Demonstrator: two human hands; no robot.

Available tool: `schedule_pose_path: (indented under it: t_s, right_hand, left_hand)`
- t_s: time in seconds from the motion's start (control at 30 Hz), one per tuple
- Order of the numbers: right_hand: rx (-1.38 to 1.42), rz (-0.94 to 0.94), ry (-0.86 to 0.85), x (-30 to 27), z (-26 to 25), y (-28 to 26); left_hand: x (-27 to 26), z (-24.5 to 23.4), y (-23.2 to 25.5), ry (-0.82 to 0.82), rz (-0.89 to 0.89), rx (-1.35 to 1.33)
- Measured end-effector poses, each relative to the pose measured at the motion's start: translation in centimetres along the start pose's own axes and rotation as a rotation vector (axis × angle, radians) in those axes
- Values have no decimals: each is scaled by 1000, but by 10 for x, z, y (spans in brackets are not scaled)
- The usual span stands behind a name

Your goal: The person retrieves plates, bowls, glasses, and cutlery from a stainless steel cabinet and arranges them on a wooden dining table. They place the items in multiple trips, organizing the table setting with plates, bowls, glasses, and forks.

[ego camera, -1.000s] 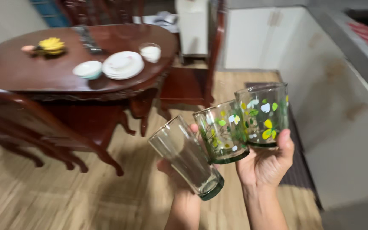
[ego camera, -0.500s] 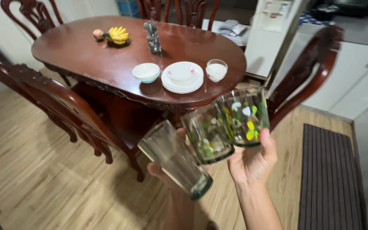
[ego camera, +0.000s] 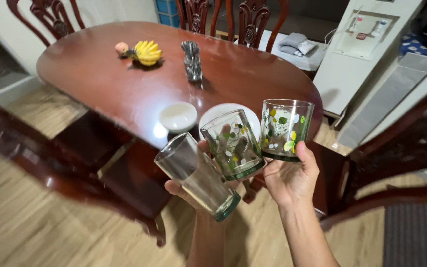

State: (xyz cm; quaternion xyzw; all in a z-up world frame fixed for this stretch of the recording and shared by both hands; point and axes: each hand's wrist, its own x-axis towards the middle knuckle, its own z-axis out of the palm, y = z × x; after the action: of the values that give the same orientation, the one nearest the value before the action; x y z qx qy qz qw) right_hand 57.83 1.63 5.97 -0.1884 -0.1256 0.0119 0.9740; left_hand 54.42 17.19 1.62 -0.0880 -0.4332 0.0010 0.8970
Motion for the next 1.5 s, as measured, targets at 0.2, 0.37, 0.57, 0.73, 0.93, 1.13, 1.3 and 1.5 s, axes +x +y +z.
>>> schedule_pose_path:
  t_s: [0.2,0.37,0.57,0.73,0.93,1.13,1.3,1.5]
  right_hand:
    - [-186,19,-25,148,-31,49]
    - [-436,20,-37,265,-60,85]
    - [-547,-77,160,385,-121,123]
    - [-1010,-161,223,449,-193,162]
    - [-1014,-78,17,494,-267,188]
    - [-1099,13,-18,516,-309,198]
    - [-1309,46,9,521,-320,199]
    - [-1366,62,40,513,-313,198]
  left_hand:
    - [103,-93,76,-32,-151,73]
    - [167,-175,128,42,-151,-97]
    - [210,-264,160,124,-114,-112]
    - [222,-319,178,111,-130,-154]
    - [221,-364,182,267,-76,-196]
    - [223,-387,176,266,-102,-118]
    - [220,-400,178,326,-68,-146]
    - [216,-405,181,305,-69,-113]
